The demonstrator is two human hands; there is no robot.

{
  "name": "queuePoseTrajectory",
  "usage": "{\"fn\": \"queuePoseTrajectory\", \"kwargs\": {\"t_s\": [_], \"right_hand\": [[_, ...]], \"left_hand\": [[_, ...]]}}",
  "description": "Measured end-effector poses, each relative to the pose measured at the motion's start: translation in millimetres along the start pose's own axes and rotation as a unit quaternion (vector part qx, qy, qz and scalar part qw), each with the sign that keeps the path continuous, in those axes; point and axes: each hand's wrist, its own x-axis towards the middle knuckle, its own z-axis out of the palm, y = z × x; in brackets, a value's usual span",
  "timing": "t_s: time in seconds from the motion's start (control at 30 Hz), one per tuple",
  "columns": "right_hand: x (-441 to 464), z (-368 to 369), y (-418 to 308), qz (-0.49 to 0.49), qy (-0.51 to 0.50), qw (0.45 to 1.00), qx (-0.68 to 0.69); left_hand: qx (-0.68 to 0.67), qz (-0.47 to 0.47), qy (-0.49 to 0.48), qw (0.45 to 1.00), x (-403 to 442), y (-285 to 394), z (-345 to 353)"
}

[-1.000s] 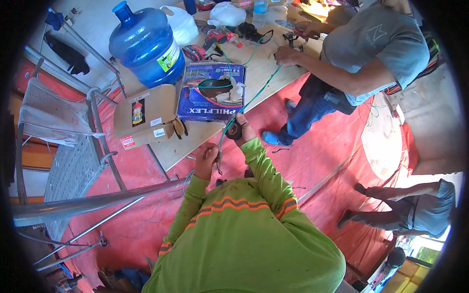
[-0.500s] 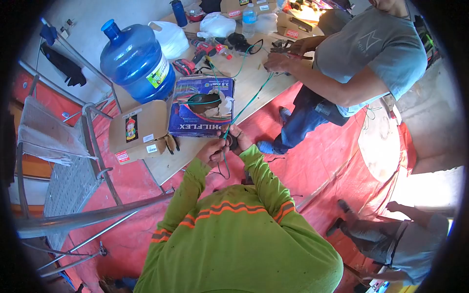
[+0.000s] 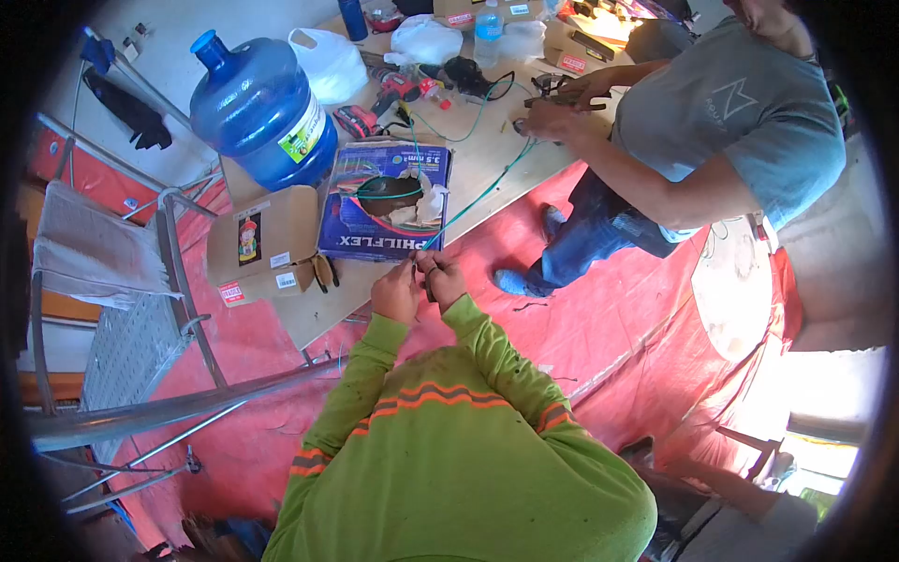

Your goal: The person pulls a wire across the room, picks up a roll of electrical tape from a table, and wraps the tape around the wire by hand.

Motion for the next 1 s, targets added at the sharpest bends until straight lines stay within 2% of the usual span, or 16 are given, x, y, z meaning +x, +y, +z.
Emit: {"fn": "queuePoseTrajectory", "kwargs": {"t_s": [0.1,0.13,0.23,0.27,0.3,0.37,0.4,0.5,0.67,0.77,0.83,0.87,0.97,1.0], "right_hand": [[7,-7,6,0.023,-0.009,0.999,-0.031],[5,-6,3,0.034,-0.035,0.998,0.028],[5,-6,3,0.024,-0.037,0.999,-0.003],[8,-6,7,0.012,-0.003,0.997,-0.072],[11,-9,9,-0.043,0.009,0.984,-0.171],[11,-3,-4,-0.154,0.032,0.920,-0.358],[6,-4,-12,-0.123,0.036,0.909,-0.396],[14,-5,-11,-0.123,0.041,0.871,-0.474],[26,-9,1,-0.112,0.039,0.900,-0.420],[24,-8,3,-0.127,0.043,0.918,-0.373],[27,-7,5,-0.172,0.070,0.922,-0.339],[32,-5,6,-0.204,0.091,0.918,-0.327],[41,3,-7,-0.249,0.127,0.912,-0.299],[45,3,-10,-0.257,0.128,0.909,-0.302]], "left_hand": [[0.011,-0.025,-0.005,1.000,-3,8,-9],[0.008,-0.034,-0.003,0.999,-4,9,-9],[-0.019,-0.029,0.003,0.999,-6,7,-9],[-0.001,-0.033,0.009,0.999,-7,3,-3],[0.022,-0.024,0.007,0.999,-10,-1,1],[0.068,-0.005,0.004,0.998,-12,-6,2],[0.082,-0.006,-0.005,0.997,-14,-7,3],[0.106,-0.001,-0.021,0.994,-15,5,-6],[0.160,0.038,0.016,0.986,-17,2,-8],[0.040,-0.031,0.030,0.998,-28,-8,1],[-0.151,-0.194,-0.099,0.964,-37,-14,-7],[-0.243,-0.275,-0.161,0.916,-47,-17,-15],[-0.280,-0.321,-0.232,0.874,-111,-73,22],[-0.232,-0.315,-0.229,0.891,-129,-86,24]]}}
